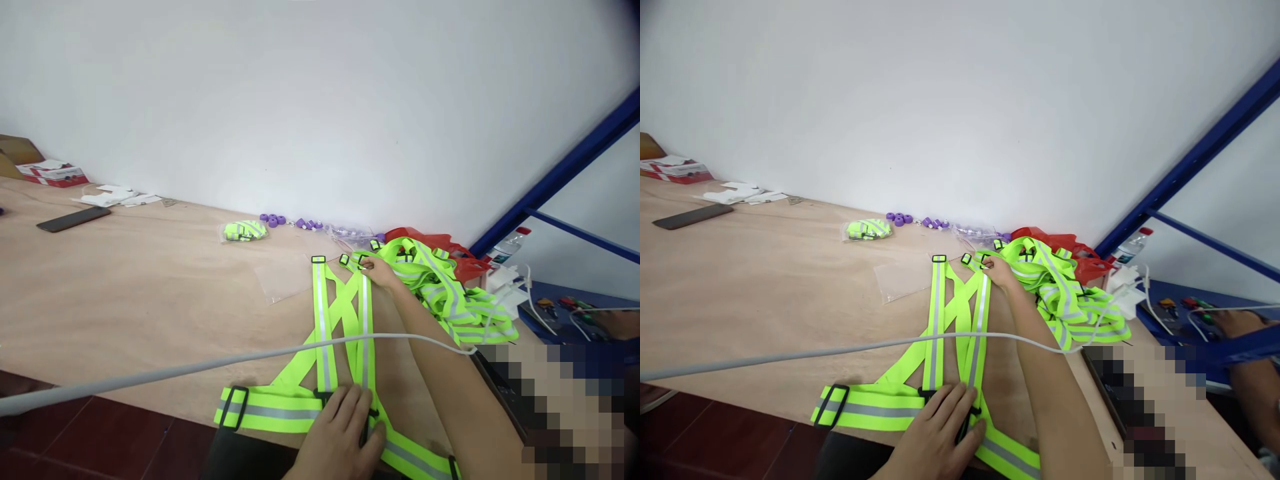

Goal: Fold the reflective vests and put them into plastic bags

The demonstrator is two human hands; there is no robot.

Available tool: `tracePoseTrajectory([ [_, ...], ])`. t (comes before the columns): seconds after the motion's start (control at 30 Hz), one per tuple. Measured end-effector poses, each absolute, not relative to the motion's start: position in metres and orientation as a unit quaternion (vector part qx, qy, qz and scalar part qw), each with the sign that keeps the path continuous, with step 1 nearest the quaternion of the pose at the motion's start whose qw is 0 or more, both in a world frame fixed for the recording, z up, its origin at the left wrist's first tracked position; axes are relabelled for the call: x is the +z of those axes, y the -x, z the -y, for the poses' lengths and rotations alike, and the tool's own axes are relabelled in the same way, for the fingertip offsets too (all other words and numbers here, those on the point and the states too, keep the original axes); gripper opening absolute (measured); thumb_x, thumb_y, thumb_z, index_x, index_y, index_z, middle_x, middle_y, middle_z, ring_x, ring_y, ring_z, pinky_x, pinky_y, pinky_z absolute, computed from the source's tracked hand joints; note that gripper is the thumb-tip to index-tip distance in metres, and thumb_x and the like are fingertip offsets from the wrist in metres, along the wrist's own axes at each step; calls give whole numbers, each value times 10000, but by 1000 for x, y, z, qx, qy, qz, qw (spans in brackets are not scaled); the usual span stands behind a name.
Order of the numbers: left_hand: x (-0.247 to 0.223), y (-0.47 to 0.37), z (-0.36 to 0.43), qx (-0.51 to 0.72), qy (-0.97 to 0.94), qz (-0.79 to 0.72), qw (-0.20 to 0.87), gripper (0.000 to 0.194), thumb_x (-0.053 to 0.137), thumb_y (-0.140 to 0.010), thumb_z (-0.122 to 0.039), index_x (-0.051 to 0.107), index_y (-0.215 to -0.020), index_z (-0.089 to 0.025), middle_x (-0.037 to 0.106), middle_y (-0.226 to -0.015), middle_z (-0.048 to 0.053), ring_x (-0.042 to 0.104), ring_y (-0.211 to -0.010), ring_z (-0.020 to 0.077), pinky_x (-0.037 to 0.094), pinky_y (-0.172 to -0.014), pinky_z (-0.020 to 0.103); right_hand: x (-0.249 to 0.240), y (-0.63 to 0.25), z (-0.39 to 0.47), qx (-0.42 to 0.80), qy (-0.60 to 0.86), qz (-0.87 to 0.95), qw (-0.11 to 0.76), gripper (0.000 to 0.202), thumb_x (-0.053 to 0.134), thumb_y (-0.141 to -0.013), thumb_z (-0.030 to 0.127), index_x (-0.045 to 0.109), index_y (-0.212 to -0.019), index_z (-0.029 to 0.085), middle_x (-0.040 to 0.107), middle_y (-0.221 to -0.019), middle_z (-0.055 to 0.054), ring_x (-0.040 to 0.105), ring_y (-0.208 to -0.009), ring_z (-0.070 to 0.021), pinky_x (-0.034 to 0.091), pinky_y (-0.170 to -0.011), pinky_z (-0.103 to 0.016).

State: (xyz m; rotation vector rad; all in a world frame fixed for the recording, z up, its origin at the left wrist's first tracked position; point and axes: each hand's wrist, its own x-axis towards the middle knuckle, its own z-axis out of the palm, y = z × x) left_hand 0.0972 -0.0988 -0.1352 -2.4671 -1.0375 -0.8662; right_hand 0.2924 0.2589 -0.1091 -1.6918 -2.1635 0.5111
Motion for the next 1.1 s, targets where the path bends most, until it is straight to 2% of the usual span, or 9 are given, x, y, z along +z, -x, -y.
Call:
tracePoseTrajectory([
  [0.1,-139,-99,98,-297,866,366,164,216,584,-971,-282,598,-1171,-203,663,-1286,138,596,-1211,293,343,-1120,450,-108,-294,-269,205,603,759,134,246,655,-976,336,661,-1133,147,694,-1118,-66,688,-965,-197,589,-851,-397],
  [0.33,-136,-96,93,-339,847,353,206,166,630,-949,-253,602,-1107,-213,703,-1198,99,634,-1136,255,335,-1139,433,-95,-296,-284,232,596,766,68,261,637,-987,351,654,-1170,165,672,-1175,-73,675,-986,-204,588,-860,-399],
  [0.5,-142,-96,92,-294,870,340,204,183,613,-956,-260,586,-1130,-211,687,-1229,116,628,-1141,261,337,-1138,440,-94,-296,-278,222,584,775,97,219,666,-964,319,662,-1102,150,686,-1102,-59,676,-954,-195,581,-849,-393],
  [0.63,-142,-96,92,-307,862,344,210,176,613,-964,-263,592,-1129,-206,695,-1219,114,637,-1134,253,331,-1154,447,-96,-297,-269,204,574,779,149,234,740,-818,162,670,-1041,167,718,-999,-51,684,-928,-206,561,-848,-353],
  [0.73,-139,-96,92,-320,854,349,213,168,617,-965,-262,600,-1121,-204,706,-1201,108,648,-1124,251,348,-1149,450,-96,-298,-265,194,570,780,171,285,721,-742,126,678,-1017,185,735,-949,-45,693,-909,-220,552,-825,-325],
  [0.83,-135,-96,92,-310,860,344,215,162,616,-962,-258,599,-1113,-203,711,-1191,107,651,-1116,250,362,-1136,445,-94,-297,-263,183,568,782,178,280,699,-738,135,673,-1011,187,746,-975,-49,699,-926,-224,544,-815,-306],
  [1.0,-128,-102,92,-390,815,372,213,87,636,-941,-239,605,-1018,-212,741,-1077,75,669,-1053,223,301,-1180,422,-87,-293,-255,154,567,792,165,277,680,-754,133,677,-1027,187,748,-1017,-62,696,-939,-236,542,-815,-315],
  [1.1,-127,-103,92,-387,816,376,206,100,637,-936,-225,601,-1029,-217,738,-1082,64,665,-1057,217,295,-1183,418,-82,-291,-250,135,564,801,145,271,675,-773,136,685,-1038,191,749,-1019,-62,698,-917,-236,549,-805,-317],
])
